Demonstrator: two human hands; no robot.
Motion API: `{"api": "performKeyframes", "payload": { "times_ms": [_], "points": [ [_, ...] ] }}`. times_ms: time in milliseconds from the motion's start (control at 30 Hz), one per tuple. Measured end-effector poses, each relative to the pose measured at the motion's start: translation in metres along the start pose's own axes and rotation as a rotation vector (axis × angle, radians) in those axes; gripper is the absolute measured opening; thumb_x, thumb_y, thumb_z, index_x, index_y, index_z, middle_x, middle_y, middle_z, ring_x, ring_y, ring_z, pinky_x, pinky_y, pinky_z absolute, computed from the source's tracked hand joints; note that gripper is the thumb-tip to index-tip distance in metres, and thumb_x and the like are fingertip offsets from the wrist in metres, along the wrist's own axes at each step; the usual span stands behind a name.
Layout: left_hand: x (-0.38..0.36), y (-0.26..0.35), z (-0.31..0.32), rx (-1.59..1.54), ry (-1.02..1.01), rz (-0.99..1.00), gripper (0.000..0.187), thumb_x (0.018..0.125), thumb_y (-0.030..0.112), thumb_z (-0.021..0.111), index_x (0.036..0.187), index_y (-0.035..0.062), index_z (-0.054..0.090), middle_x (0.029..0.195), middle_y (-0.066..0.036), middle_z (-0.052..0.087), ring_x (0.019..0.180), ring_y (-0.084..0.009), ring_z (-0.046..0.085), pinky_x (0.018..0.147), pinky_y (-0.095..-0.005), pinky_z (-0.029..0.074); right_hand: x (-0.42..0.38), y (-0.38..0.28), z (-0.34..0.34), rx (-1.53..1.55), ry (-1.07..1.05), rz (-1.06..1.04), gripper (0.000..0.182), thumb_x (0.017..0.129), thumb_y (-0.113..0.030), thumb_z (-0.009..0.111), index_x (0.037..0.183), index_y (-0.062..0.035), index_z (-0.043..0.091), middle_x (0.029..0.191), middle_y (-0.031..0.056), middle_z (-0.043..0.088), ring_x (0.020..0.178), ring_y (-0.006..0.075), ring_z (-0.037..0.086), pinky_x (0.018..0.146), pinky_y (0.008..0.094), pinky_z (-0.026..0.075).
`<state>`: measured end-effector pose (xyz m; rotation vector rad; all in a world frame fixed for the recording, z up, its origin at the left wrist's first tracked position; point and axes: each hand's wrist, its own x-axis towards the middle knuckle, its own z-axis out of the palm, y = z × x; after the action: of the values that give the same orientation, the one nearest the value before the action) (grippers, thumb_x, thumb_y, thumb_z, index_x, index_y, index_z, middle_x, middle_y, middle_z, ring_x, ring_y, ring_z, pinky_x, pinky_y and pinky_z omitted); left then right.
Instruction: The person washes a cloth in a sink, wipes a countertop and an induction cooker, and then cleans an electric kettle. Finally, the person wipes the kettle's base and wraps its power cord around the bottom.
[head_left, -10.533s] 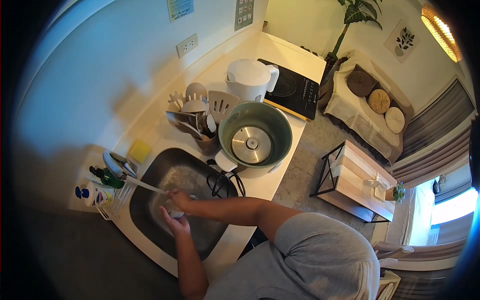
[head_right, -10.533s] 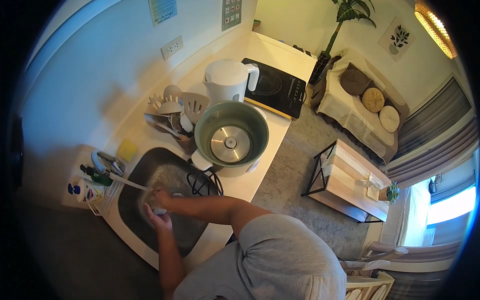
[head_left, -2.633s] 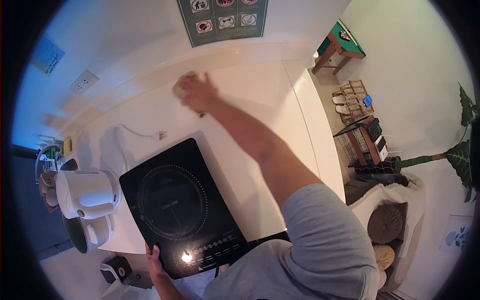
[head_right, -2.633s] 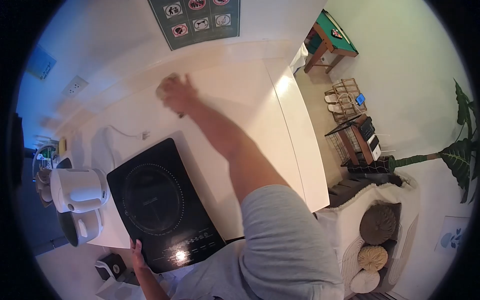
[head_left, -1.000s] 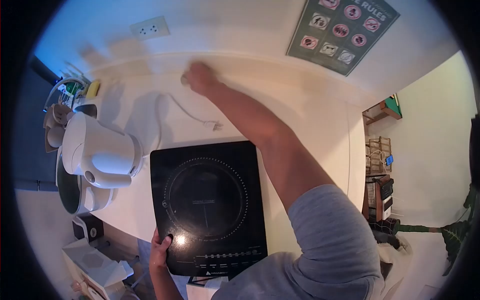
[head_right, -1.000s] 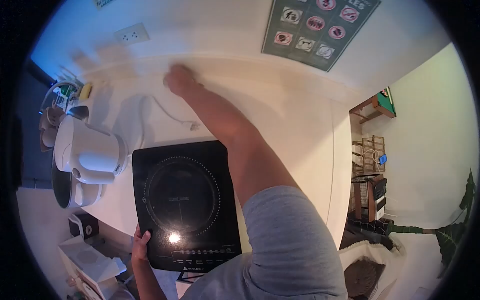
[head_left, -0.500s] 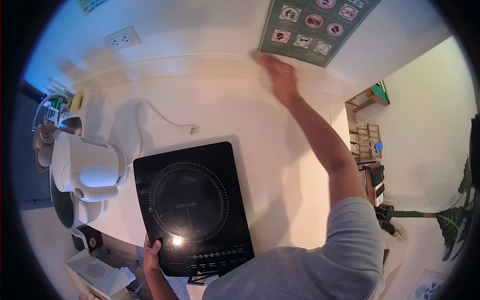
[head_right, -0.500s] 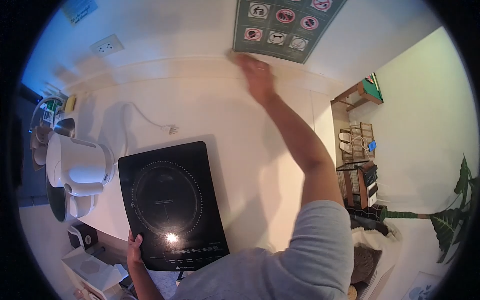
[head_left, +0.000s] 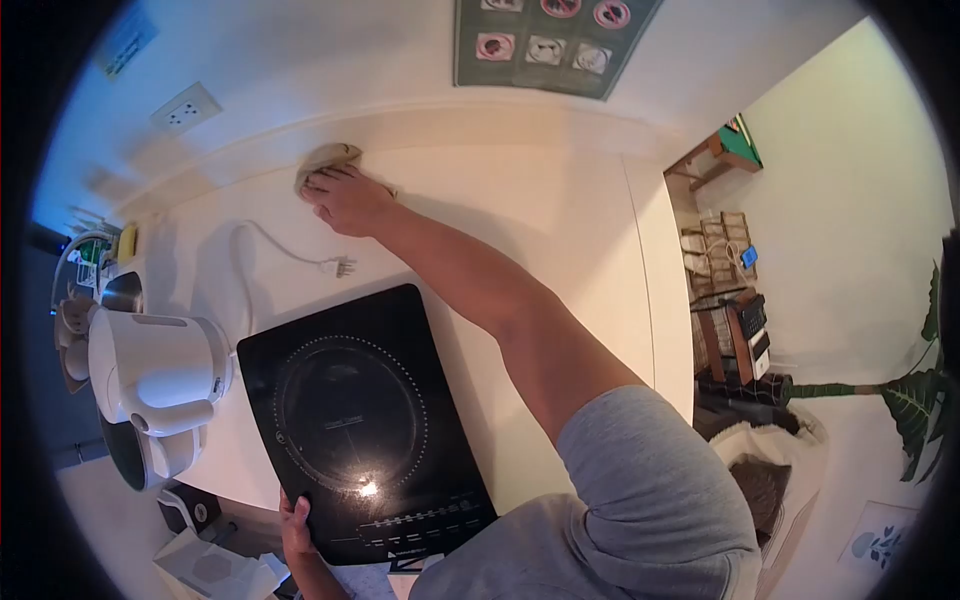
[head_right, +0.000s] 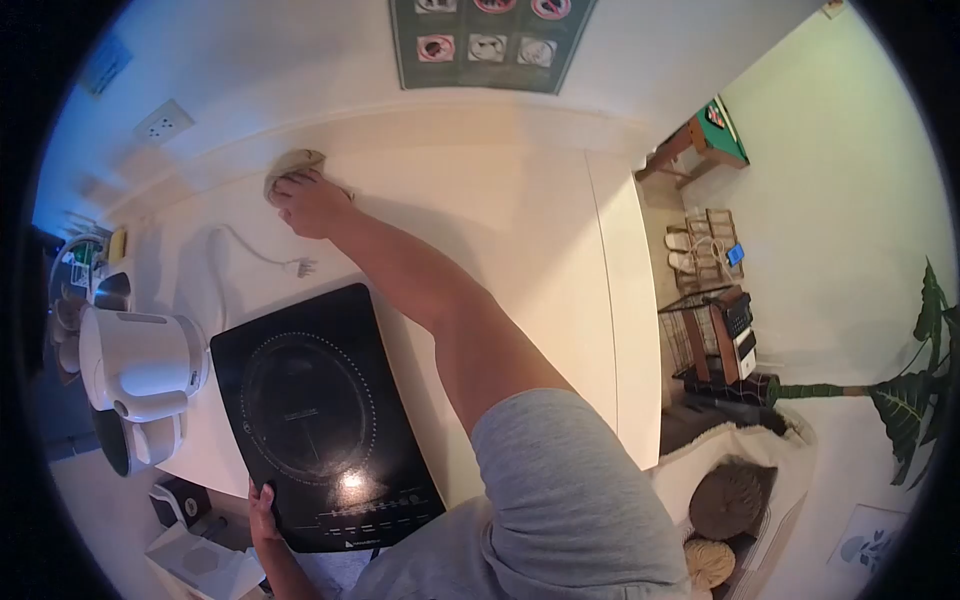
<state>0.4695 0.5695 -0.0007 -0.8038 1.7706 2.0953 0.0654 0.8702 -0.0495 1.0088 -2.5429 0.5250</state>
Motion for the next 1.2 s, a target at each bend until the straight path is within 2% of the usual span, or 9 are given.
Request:
{"api": "performKeyframes", "payload": {
  "times_ms": [200,300,367,433,500,633,800,967,1200],
  "points": [
    [0.002,0.000,-0.009,0.052,-0.028,-0.048,0.068,0.074,0.032,0.073,0.131,0.0079,0.045,0.122,-0.005,0.053,0.109,-0.0200,0.052,0.094,-0.0330,0.041,-0.160,0.123,-0.065,-0.116,0.163,0.013,0.034,0.092,-0.022,0.046,0.121,-0.0067,0.056,0.129,0.0058,0.053,0.120,0.0231,0.047,0.104,0.0389,0.032],
    [0.005,0.001,-0.004,0.121,0.015,0.014,0.067,0.076,0.033,0.070,0.132,0.0068,0.044,0.125,-0.007,0.051,0.113,-0.0213,0.049,0.097,-0.0344,0.039,-0.292,0.183,-0.157,0.018,0.045,0.560,0.046,0.095,-0.036,0.040,0.127,-0.0046,0.049,0.130,0.0113,0.051,0.122,0.0269,0.046,0.102,0.0357,0.034],
    [0.017,0.002,0.001,0.184,0.028,0.017,0.067,0.077,0.034,0.068,0.133,0.0059,0.043,0.126,-0.007,0.051,0.115,-0.0216,0.048,0.098,-0.0350,0.038,-0.321,0.153,-0.187,-0.494,0.185,0.734,0.034,0.089,-0.022,0.044,0.116,-0.0044,0.055,0.119,0.0134,0.057,0.114,0.0313,0.050,0.095,0.0442,0.040],
    [0.025,0.013,0.016,0.238,0.024,0.050,0.065,0.080,0.032,0.066,0.133,0.0042,0.042,0.126,-0.008,0.050,0.116,-0.0217,0.047,0.099,-0.0352,0.037,-0.317,0.117,-0.166,0.140,0.205,0.731,0.045,0.093,-0.028,0.039,0.129,-0.0026,0.044,0.128,0.0202,0.048,0.118,0.0374,0.044,0.100,0.0442,0.034],
    [0.034,0.032,0.041,0.218,-0.021,0.052,0.058,0.084,0.028,0.063,0.132,0.0035,0.043,0.125,-0.008,0.051,0.113,-0.0209,0.050,0.097,-0.0338,0.041,-0.322,0.031,-0.140,-0.348,-0.071,0.400,0.048,0.093,-0.026,0.034,0.136,-0.0033,0.034,0.138,0.0198,0.037,0.126,0.0352,0.036,0.105,0.0504,0.026],
    [0.070,0.060,0.062,0.130,-0.194,-0.006,0.050,0.087,0.025,0.061,0.130,0.0054,0.045,0.122,-0.009,0.053,0.106,-0.0198,0.056,0.088,-0.0326,0.050,-0.342,-0.154,-0.165,0.106,-0.279,0.385,0.050,0.087,-0.019,0.046,0.136,-0.0119,0.039,0.143,0.0120,0.035,0.126,0.0341,0.040,0.108,0.0523,0.022],
    [0.078,0.087,0.096,0.107,-0.292,-0.114,0.057,0.088,0.035,0.059,0.133,0.0066,0.039,0.120,-0.012,0.056,0.100,-0.0264,0.061,0.083,-0.0375,0.054,-0.400,-0.055,-0.201,-0.096,-0.258,0.461,0.047,0.090,-0.020,0.046,0.135,-0.0104,0.040,0.141,0.0141,0.037,0.133,0.0321,0.031,0.109,0.0473,0.020],
    [0.068,0.110,0.136,0.042,-0.267,-0.269,0.051,0.088,0.030,0.061,0.129,0.0060,0.044,0.113,-0.010,0.060,0.097,-0.0242,0.062,0.080,-0.0377,0.055,-0.317,0.055,-0.177,-0.205,0.053,0.706,0.036,0.092,-0.020,0.042,0.124,-0.0068,0.048,0.134,0.0152,0.044,0.124,0.0331,0.039,0.101,0.0481,0.031],
    [0.079,0.118,0.177,-0.024,-0.372,-0.322,0.048,0.089,0.029,0.059,0.129,0.0054,0.044,0.115,-0.011,0.059,0.096,-0.0232,0.062,0.078,-0.0364,0.055,-0.304,-0.092,-0.151,1.263,0.974,1.258,0.038,0.096,-0.032,0.043,0.114,-0.0007,0.056,0.093,0.0132,0.067,0.082,0.0271,0.065,0.078,0.0383,0.051]
  ]
}}
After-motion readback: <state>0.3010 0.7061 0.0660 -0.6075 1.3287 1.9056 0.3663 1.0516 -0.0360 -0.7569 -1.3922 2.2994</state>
